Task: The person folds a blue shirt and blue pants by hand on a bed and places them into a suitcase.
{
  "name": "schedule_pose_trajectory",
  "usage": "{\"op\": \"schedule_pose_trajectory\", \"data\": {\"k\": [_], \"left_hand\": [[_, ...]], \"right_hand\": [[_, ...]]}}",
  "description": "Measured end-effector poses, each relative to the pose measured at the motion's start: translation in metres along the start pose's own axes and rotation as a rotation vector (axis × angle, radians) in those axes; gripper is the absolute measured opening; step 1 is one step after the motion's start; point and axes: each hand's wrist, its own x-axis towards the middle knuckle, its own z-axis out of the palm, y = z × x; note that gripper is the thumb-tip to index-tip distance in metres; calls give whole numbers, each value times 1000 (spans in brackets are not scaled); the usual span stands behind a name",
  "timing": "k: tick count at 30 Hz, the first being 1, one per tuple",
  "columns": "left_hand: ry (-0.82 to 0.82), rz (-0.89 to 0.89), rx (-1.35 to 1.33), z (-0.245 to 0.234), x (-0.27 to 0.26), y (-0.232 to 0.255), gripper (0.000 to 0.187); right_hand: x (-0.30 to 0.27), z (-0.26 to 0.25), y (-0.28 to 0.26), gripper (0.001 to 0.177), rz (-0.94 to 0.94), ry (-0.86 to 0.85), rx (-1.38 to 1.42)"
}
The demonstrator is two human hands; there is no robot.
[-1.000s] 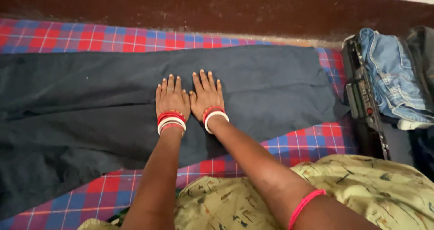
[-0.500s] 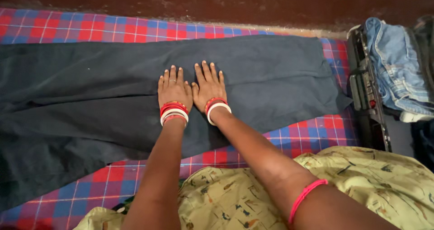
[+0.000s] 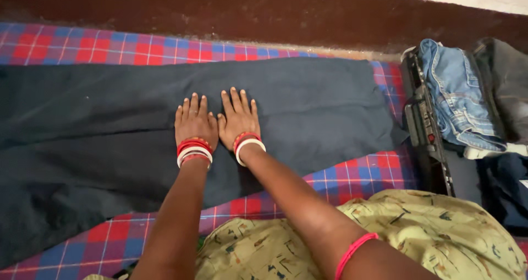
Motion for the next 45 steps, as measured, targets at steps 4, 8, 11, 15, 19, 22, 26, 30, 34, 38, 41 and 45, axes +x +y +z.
{"op": "schedule_pose_trajectory", "data": {"k": [4, 8, 11, 15, 19, 22, 26, 30, 34, 38, 41, 45], "left_hand": [[-44, -24, 34, 4, 3, -2, 54], [-41, -31, 41, 9, 4, -4, 55], [-24, -20, 29, 8, 3, -3, 54], [-40, -26, 25, 3, 0, -1, 54], [-45, -33, 38, 3, 3, 0, 54], [-48, -36, 54, 6, 4, -1, 54], [-52, -46, 7, 8, 3, -3, 55], [-47, -61, -5, 10, 3, -2, 54], [-51, -54, 3, 7, 2, -1, 55], [-50, -55, 27, 6, 2, -1, 55], [-60, -72, -7, 6, 2, -1, 54], [-56, -58, -16, 7, 5, -1, 55]], "right_hand": [[1, 4, 1, 65, -6, 10, 9], [3, 4, 1, 64, -24, 6, -8], [3, 4, 2, 64, -13, 7, -6], [2, 7, 3, 65, -20, 26, 4], [2, 6, 2, 65, -10, 20, 15], [3, 4, 1, 65, -9, 4, -8], [2, 3, 1, 64, -22, 9, 1], [3, 3, 2, 64, -20, 15, 11], [2, 4, 2, 66, -23, 22, 9], [2, 7, 2, 64, -29, 18, 22], [3, 7, 2, 65, -41, 50, -18], [4, 5, 3, 65, -29, 32, -10]]}}
